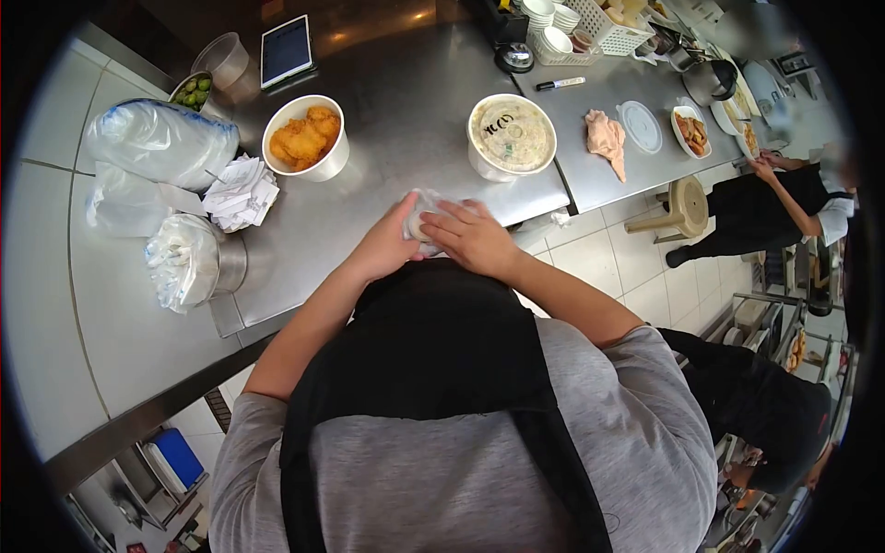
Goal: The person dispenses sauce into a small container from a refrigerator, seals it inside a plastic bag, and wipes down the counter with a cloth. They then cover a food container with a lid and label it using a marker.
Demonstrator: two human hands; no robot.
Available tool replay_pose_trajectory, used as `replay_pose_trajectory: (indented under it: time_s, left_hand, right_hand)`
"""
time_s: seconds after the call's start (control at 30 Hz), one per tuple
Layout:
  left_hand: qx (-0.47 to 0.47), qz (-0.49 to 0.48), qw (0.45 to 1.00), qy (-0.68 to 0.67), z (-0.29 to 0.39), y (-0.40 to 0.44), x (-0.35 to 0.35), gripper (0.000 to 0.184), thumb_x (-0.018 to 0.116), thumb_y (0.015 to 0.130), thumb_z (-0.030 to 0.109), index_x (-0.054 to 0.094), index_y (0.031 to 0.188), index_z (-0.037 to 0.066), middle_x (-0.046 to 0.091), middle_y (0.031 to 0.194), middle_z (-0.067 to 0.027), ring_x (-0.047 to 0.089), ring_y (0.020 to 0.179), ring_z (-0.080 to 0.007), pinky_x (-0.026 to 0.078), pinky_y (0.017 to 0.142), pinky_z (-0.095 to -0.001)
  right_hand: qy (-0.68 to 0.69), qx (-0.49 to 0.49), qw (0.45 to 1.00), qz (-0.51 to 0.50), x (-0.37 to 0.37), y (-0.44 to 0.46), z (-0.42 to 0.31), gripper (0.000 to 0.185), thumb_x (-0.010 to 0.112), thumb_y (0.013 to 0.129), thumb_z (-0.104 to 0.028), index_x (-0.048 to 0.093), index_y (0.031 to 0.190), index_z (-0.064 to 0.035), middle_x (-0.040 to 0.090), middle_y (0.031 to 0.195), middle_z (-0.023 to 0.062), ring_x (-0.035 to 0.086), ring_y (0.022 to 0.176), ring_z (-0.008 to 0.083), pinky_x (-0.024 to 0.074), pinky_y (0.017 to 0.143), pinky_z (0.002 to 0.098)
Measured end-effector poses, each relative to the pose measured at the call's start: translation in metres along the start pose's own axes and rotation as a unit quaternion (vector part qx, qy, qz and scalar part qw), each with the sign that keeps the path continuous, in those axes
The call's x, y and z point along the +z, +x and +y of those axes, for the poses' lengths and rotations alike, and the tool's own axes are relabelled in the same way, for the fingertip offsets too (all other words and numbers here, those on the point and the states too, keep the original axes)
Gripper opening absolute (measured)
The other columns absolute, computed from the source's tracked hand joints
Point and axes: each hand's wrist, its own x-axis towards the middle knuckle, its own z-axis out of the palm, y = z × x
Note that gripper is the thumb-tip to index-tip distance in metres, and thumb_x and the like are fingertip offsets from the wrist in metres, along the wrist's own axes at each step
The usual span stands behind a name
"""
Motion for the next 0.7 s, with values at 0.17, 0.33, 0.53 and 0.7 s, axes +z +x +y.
replay_pose_trajectory:
  time_s: [0.17,0.33,0.53,0.7]
  left_hand:
    - [0.176,-0.005,0.949,0.262,0.063,-0.014,0.003,0.054,0.046,0.077,-0.009,0.043,0.13,-0.001,0.038,0.137,-0.0158,0.058,0.1,-0.0268,0.055,0.072,-0.0303]
    - [0.259,-0.107,0.931,0.232,0.059,-0.017,-0.028,0.043,0.045,0.079,-0.007,0.049,0.121,0.004,0.039,0.137,-0.0139,0.059,0.101,-0.0239,0.052,0.075,-0.0285]
    - [0.267,0.052,0.954,0.126,-0.026,0.022,-0.034,0.04,0.068,0.078,0.009,0.054,0.116,0.007,0.046,0.133,-0.0118,0.051,0.114,-0.0245,0.042,0.095,-0.0359]
    - [0.405,-0.035,0.889,0.212,-0.041,0.058,0.002,0.051,0.074,0.072,0.013,0.054,0.118,0.011,0.055,0.12,-0.0093,0.052,0.113,-0.019,0.042,0.093,-0.0339]
  right_hand:
    - [-0.076,0.057,0.994,-0.048,-0.034,0.011,-0.022,0.045,0.06,0.083,-0.04,0.054,0.123,-0.0212,0.053,0.128,-0.0044,0.051,0.113,0.0225,0.0384,0.085,0.0474]
    - [-0.043,0.195,0.942,-0.269,-0.05,0.031,-0.019,0.042,0.06,0.083,-0.033,0.054,0.124,-0.025,0.052,0.128,-0.0082,0.055,0.103,0.0215,0.0421,0.084,0.0481]
    - [-0.027,0.118,0.97,-0.208,-0.04,0.04,-0.021,0.036,0.064,0.075,-0.022,0.063,0.11,-0.0265,0.062,0.114,-0.0055,0.055,0.103,0.0233,0.0451,0.081,0.0434]
    - [-0.023,0.048,0.988,-0.144,-0.076,0.059,-0.027,0.017,0.063,0.07,-0.01,0.065,0.086,-0.0117,0.064,0.087,0.0053,0.06,0.09,0.0231,0.0487,0.075,0.0365]
